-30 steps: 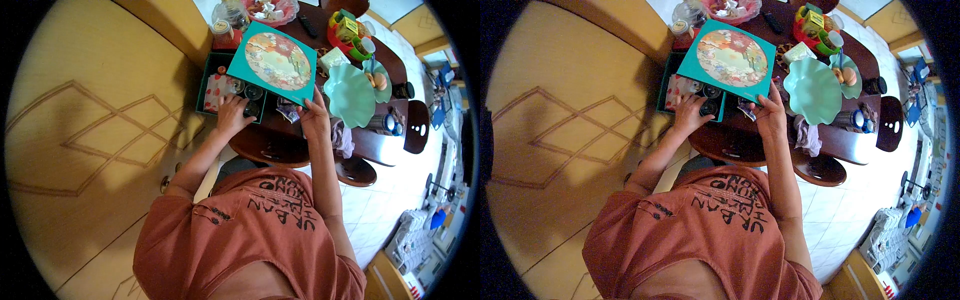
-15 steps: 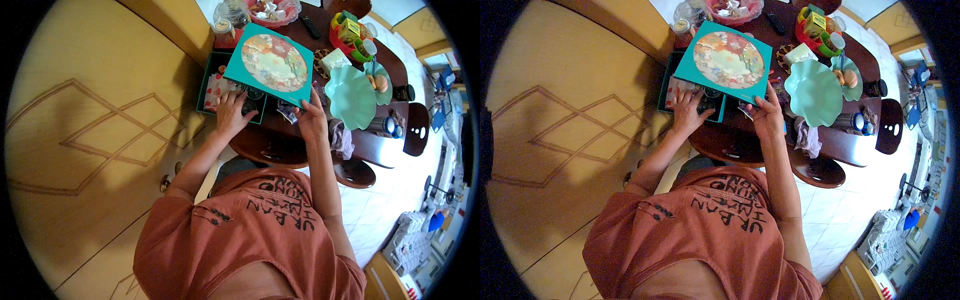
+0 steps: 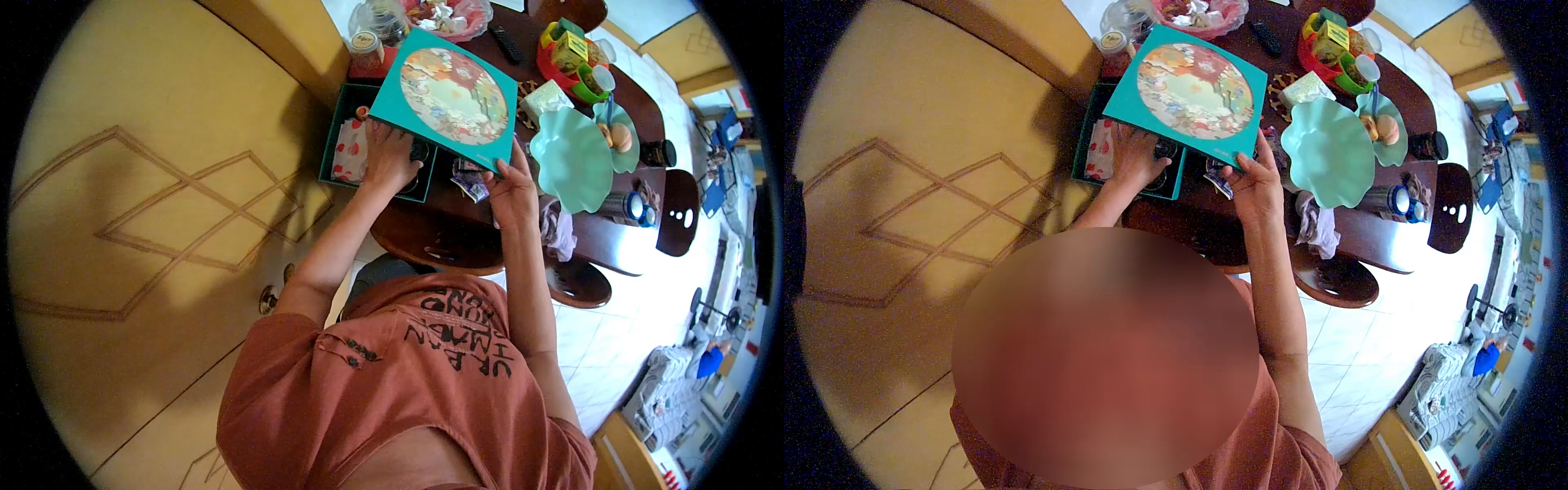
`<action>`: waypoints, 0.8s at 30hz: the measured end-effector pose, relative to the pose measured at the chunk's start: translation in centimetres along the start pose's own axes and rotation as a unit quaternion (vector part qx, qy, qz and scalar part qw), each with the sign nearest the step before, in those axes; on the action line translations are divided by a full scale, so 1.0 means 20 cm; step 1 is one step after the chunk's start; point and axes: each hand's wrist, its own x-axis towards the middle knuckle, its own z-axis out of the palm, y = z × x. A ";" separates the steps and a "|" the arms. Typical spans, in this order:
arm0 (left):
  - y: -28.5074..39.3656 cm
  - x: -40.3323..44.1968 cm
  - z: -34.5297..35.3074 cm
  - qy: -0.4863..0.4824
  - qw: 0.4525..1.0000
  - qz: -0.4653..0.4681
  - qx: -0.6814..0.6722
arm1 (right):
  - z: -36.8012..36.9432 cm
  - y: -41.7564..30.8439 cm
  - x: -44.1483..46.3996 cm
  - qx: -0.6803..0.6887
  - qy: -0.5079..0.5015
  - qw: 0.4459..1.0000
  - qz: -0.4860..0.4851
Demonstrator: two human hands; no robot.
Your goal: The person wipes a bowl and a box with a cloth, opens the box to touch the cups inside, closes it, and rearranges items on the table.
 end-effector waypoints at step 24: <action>-0.61 -0.24 -0.31 0.019 0.565 -0.318 -0.761 | 0.06 0.46 -0.03 -0.039 -0.007 0.993 0.108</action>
